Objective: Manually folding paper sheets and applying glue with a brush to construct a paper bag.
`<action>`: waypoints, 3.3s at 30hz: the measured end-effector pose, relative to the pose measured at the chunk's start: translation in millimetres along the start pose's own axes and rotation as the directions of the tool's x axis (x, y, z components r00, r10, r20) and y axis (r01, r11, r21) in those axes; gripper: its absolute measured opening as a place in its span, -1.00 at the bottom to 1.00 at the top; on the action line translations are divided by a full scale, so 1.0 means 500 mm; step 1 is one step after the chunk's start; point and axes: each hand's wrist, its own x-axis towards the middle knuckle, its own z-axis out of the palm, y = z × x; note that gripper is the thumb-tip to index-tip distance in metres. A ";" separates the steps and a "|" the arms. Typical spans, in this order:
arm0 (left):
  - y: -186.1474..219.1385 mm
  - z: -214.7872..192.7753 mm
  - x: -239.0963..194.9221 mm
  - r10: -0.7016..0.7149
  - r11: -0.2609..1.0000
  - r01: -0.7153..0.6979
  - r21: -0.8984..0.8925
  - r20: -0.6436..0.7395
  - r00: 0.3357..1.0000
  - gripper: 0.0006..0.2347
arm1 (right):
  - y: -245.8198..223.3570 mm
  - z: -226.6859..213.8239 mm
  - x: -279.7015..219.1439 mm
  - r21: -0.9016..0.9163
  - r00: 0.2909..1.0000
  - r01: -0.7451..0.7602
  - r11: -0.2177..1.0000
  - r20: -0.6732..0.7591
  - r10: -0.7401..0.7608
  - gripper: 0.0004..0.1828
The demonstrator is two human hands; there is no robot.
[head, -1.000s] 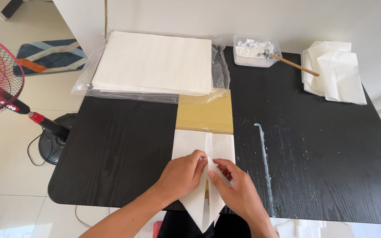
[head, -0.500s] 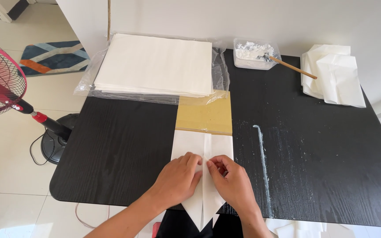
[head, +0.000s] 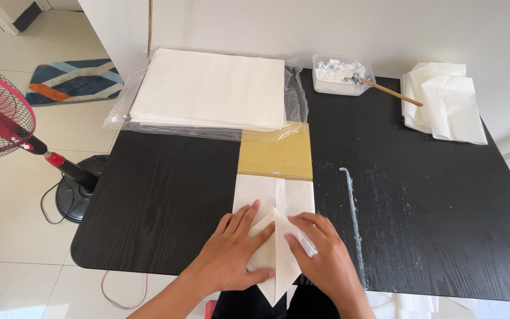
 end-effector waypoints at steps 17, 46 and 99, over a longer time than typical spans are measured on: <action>-0.039 0.029 0.032 0.161 0.962 -0.150 0.228 -0.032 0.986 0.19 | 0.041 -0.008 -0.029 -0.328 0.860 0.168 0.930 0.510 0.024 0.02; -0.027 0.024 0.031 0.207 0.961 -0.199 0.192 -0.021 0.978 0.00 | 0.025 -0.032 0.002 -0.291 0.856 0.116 0.950 0.515 0.054 0.03; -0.050 -0.029 0.075 0.115 0.934 -0.146 0.325 0.113 0.987 0.18 | 0.034 0.027 0.035 -0.417 0.911 0.268 0.869 0.402 -0.088 -0.10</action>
